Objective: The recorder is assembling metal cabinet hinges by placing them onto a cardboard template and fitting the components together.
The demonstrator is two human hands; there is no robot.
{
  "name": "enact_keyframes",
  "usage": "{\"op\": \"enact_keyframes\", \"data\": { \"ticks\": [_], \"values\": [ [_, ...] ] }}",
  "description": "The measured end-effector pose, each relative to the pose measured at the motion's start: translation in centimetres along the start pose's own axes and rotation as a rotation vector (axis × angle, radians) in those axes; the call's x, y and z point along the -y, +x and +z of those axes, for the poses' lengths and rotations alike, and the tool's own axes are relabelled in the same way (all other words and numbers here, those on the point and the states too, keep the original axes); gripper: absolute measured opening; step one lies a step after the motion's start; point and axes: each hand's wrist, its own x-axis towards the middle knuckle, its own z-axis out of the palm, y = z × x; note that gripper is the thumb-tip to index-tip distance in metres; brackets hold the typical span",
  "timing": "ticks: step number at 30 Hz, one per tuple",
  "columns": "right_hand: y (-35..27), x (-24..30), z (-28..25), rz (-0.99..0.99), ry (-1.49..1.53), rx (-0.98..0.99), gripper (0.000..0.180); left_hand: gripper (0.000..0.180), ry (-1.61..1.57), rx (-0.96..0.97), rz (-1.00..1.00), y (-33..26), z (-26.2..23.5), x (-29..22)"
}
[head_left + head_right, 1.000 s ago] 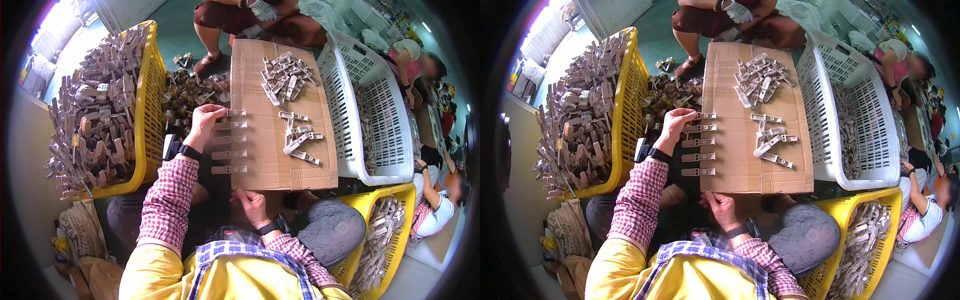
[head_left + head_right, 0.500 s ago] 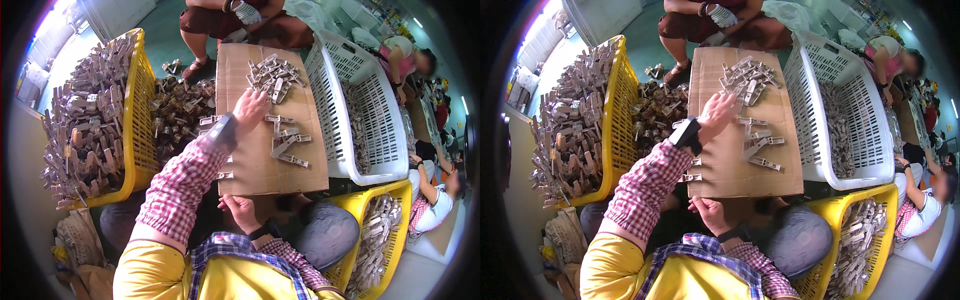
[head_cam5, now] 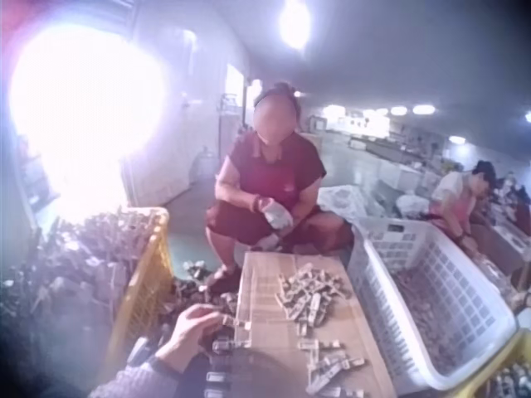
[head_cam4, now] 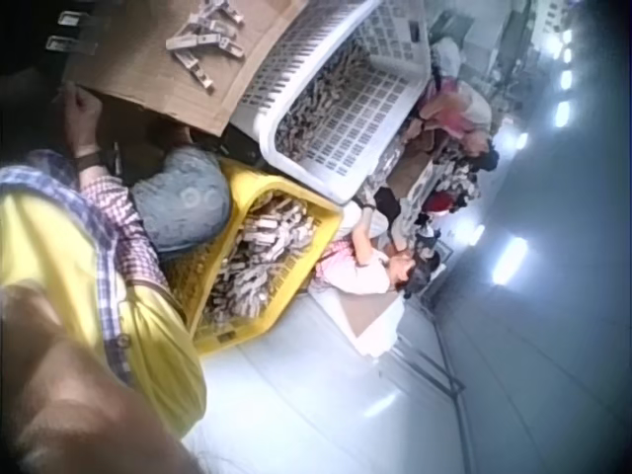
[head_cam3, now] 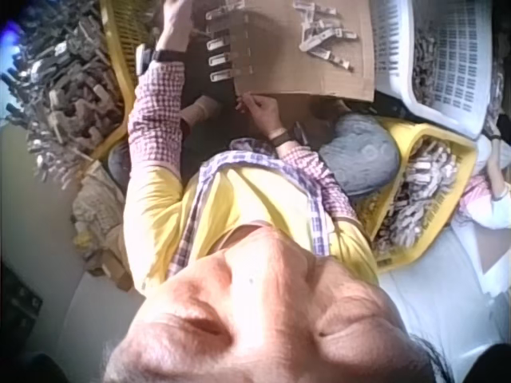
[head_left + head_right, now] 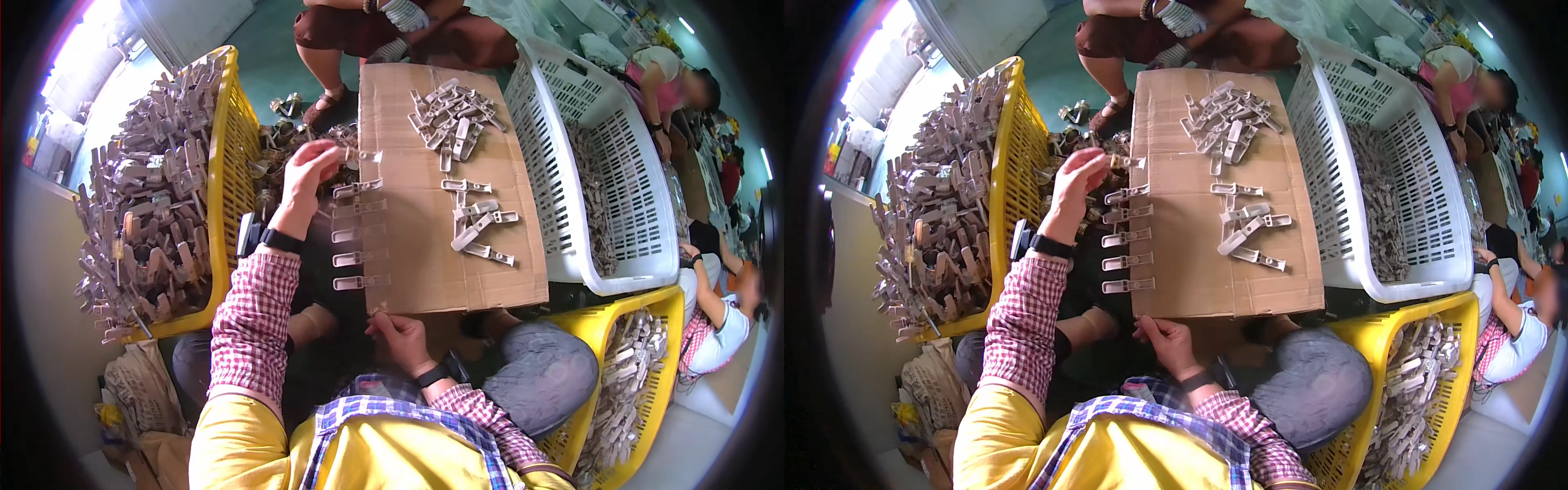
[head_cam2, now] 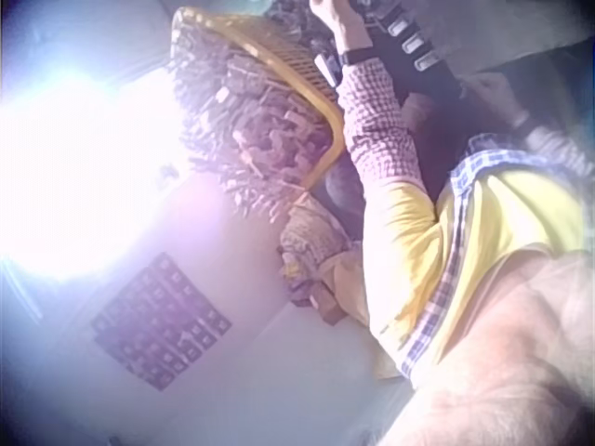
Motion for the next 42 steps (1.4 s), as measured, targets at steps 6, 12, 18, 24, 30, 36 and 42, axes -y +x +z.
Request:
{"op": "enact_keyframes", "data": {
  "ticks": [6, 12, 18, 24, 30, 36, 42],
  "values": [
    [-0.2, 0.9, 0.3, -0.032, -0.109, -0.025, 0.028, 0.021, -0.057, -0.04, -0.061, 0.6, -1.8, 3.6],
    [-0.1, 1.0, 0.3, -0.017, -0.133, -0.017, 0.028, 0.019, -0.057, -0.028, -0.066, 1.6, -1.7, 4.7],
    [0.0, 1.0, 0.4, -0.014, -0.106, -0.02, 0.029, 0.019, -0.049, -0.049, -0.087, 1.6, -1.9, 5.0],
    [-0.1, 1.2, 0.4, -0.016, -0.102, -0.014, 0.028, 0.018, -0.004, -0.061, -0.064, 1.7, -1.6, 5.2],
    [-0.2, 1.7, 0.5, -0.002, -0.139, -0.011, 0.03, 0.016, 0.214, -0.088, 0.028, 2.0, -1.6, 5.6],
    [-0.1, 1.8, 0.8, -0.005, -0.115, -0.029, 0.029, 0.028, 0.197, 0.041, 0.045, 2.9, -3.6, 5.0],
    [-0.4, 2.1, 2.0, 0.043, -0.121, -0.01, 0.03, 0.032, 0.307, -0.241, -0.099, 5.3, -16.6, 14.4]
  ]
}}
